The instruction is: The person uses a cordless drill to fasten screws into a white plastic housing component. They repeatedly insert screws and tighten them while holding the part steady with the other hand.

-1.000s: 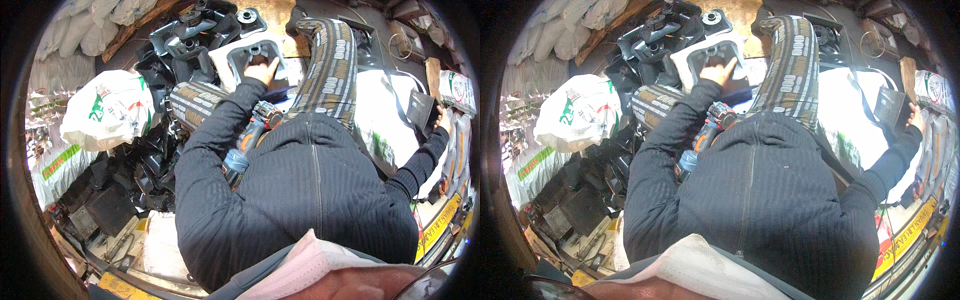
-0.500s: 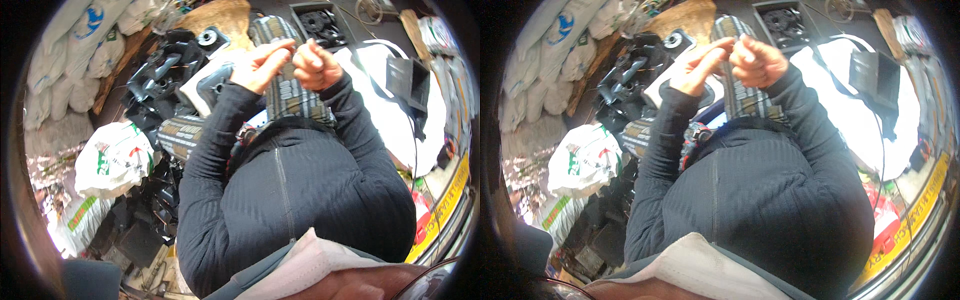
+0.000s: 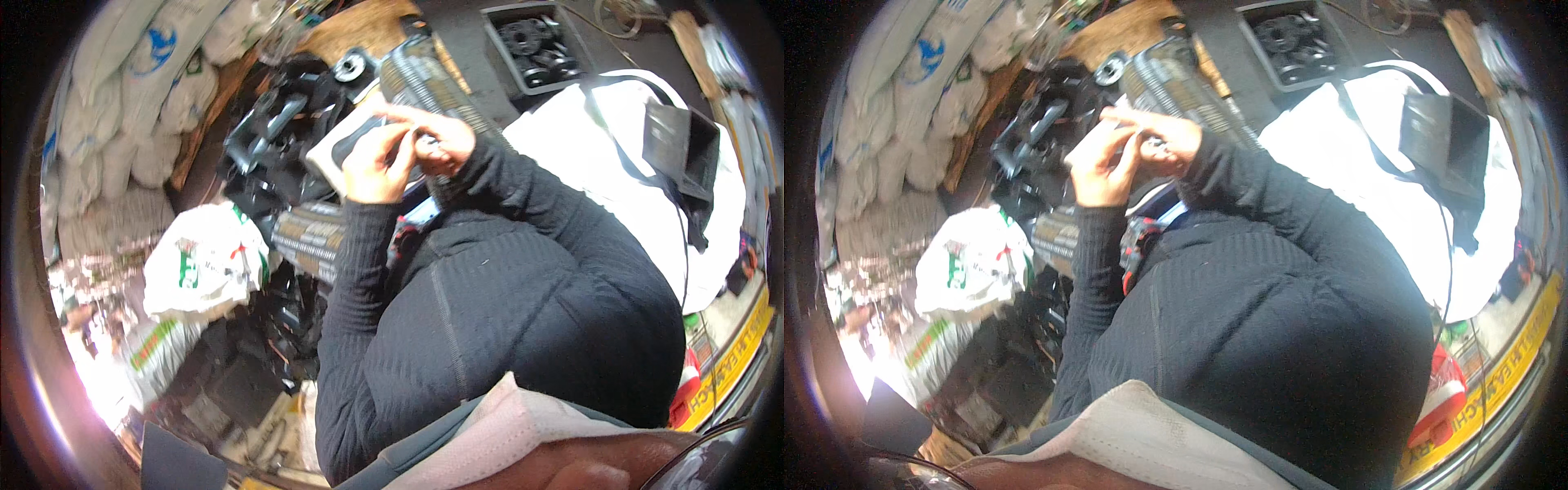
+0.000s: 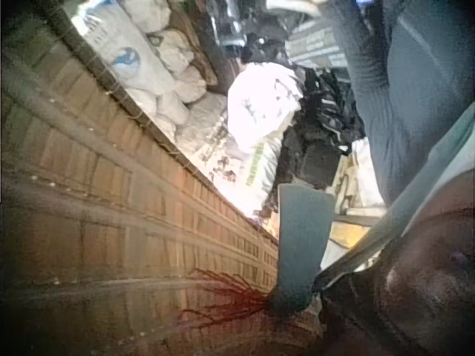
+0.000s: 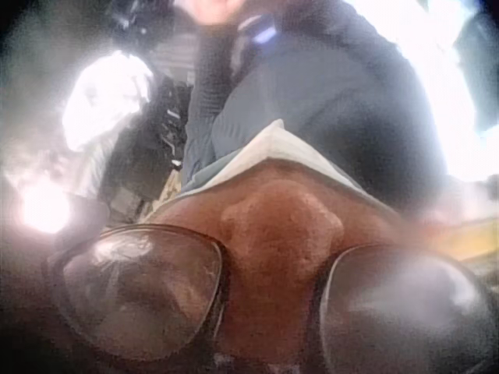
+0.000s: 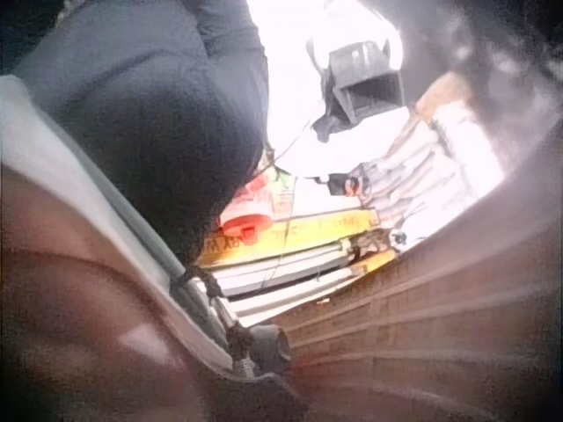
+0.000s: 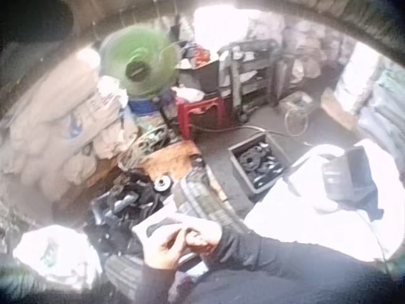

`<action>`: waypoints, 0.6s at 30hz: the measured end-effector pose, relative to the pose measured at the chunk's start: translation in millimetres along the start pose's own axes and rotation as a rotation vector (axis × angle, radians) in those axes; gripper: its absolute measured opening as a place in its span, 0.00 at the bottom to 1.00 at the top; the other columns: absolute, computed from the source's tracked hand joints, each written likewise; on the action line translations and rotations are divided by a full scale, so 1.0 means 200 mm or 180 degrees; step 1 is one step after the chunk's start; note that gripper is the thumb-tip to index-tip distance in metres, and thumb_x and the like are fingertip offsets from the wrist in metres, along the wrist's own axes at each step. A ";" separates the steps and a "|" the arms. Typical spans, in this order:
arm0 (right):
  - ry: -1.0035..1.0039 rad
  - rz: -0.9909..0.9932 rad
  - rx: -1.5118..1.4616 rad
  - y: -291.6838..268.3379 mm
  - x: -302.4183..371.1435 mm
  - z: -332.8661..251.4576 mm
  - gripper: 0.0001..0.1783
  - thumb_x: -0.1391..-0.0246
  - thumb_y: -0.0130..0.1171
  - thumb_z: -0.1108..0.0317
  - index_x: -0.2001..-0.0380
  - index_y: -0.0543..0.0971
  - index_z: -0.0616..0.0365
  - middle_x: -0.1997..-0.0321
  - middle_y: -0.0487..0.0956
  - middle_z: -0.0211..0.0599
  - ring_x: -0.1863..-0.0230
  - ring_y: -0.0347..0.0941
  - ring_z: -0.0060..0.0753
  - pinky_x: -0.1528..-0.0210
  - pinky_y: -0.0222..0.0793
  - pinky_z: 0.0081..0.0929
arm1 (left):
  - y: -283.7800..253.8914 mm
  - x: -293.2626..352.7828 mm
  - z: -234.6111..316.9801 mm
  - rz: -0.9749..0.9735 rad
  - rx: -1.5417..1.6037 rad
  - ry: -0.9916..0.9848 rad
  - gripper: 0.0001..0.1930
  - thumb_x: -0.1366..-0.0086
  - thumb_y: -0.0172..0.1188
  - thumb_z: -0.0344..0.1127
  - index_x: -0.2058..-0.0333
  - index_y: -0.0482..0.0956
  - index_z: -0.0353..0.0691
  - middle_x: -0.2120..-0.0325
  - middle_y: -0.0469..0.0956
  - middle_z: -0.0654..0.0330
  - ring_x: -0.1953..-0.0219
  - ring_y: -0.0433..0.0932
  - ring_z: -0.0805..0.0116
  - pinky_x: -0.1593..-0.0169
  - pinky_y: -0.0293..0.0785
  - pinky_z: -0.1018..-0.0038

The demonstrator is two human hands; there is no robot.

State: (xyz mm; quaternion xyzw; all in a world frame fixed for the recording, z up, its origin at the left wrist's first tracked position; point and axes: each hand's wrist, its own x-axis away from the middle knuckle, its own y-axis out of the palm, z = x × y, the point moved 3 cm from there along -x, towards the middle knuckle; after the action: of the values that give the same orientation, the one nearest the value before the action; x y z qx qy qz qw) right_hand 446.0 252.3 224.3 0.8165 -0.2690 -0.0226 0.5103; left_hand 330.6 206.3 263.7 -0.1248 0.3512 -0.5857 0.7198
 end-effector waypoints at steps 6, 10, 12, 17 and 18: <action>-0.0099 0.0262 -0.0476 -0.20 -0.01 -0.02 0.24 0.34 0.37 0.57 0.40 0.65 0.57 0.65 0.77 0.27 0.79 0.69 0.12 0.79 0.65 0.09 | 0.14 -0.09 0.03 -0.0600 -0.1154 0.1020 0.17 0.53 0.61 0.28 0.61 0.79 0.40 0.63 0.78 0.58 0.58 0.75 0.58 0.54 0.70 0.66; -0.0212 0.0450 -0.0728 -0.38 -0.06 -0.07 0.23 0.35 0.40 0.56 0.42 0.67 0.56 0.58 0.77 0.29 0.61 0.75 0.20 0.63 0.75 0.17 | 0.22 -0.16 0.10 -0.0448 -0.1108 0.1089 0.18 0.53 0.60 0.26 0.60 0.80 0.42 0.59 0.77 0.58 0.58 0.75 0.59 0.54 0.70 0.67; -0.0142 -0.0598 -0.1744 -0.61 -0.14 -0.08 0.22 0.35 0.42 0.56 0.44 0.68 0.54 0.71 0.73 0.21 0.79 0.68 0.13 0.83 0.64 0.10 | 0.24 -0.20 0.07 -0.0199 -0.0721 0.0918 0.19 0.52 0.60 0.24 0.59 0.80 0.42 0.59 0.77 0.58 0.58 0.76 0.59 0.54 0.70 0.67; -0.2043 0.3045 0.0480 -1.38 -0.20 -0.71 0.12 0.48 0.62 0.56 0.65 0.80 0.51 0.85 0.62 0.18 0.90 0.51 0.13 0.90 0.45 0.17 | 0.04 -0.14 -0.20 0.0083 -0.0787 0.0208 0.16 0.47 0.58 0.23 0.58 0.79 0.39 0.64 0.80 0.55 0.63 0.79 0.59 0.56 0.72 0.69; -0.2531 0.3400 0.1346 -1.68 -0.14 -0.81 0.14 0.46 0.61 0.56 0.62 0.82 0.53 0.78 0.75 0.26 0.84 0.65 0.18 0.83 0.62 0.20 | 0.00 -0.08 -0.29 0.0170 -0.0894 0.0036 0.16 0.46 0.58 0.23 0.58 0.79 0.39 0.65 0.80 0.55 0.64 0.79 0.59 0.56 0.72 0.70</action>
State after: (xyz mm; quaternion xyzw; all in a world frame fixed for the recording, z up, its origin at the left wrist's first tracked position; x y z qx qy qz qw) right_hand 611.4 511.2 11.8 0.5841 -0.7986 -0.0129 0.1445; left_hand 291.9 235.4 226.5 -0.2115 0.4370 -0.5121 0.7086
